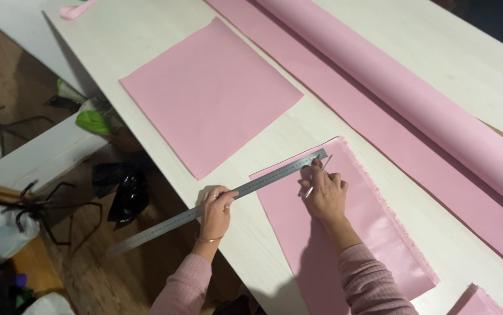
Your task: Cutting and marking pieces of pink leather on a workshop table.
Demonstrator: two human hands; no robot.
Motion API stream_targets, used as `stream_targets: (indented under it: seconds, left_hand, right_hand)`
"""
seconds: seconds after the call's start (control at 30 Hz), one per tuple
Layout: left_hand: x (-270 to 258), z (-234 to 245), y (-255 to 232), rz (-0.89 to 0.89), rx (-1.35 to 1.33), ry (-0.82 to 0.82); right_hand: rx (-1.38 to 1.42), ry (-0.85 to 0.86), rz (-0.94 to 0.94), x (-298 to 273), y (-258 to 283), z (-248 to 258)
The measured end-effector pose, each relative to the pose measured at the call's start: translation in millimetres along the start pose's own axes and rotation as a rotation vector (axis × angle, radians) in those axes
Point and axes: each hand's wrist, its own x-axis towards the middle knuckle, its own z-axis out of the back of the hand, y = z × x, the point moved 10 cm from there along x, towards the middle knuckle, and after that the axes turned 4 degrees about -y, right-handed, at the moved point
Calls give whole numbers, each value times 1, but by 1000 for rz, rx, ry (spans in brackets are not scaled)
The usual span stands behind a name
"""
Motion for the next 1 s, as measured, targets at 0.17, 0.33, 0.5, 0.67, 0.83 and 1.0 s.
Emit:
stream_targets:
  seconds: [0.17, 0.33, 0.5, 0.67, 0.83, 1.0]
  left_hand:
    - [0, 1, -5, -41, 45, -16]
    - [8, -3, -11, 32, 100, 53]
    - [-5, -12, -12, 71, 137, 102]
    - [-37, -18, -35, 84, 117, 122]
    - [-93, -12, -75, 6, 53, 66]
    - [-144, -22, -86, 76, 65, 143]
  right_hand:
    - [-71, -107, 60, -3, -6, -4]
    - [-32, -121, 51, -5, 1, 5]
    - [110, -289, 95, -12, -23, 7]
    - [481, -545, -126, -22, -64, 24]
    - [773, -769, -188, -39, -124, 25]
    - [1152, -831, -93, -98, -137, 109]
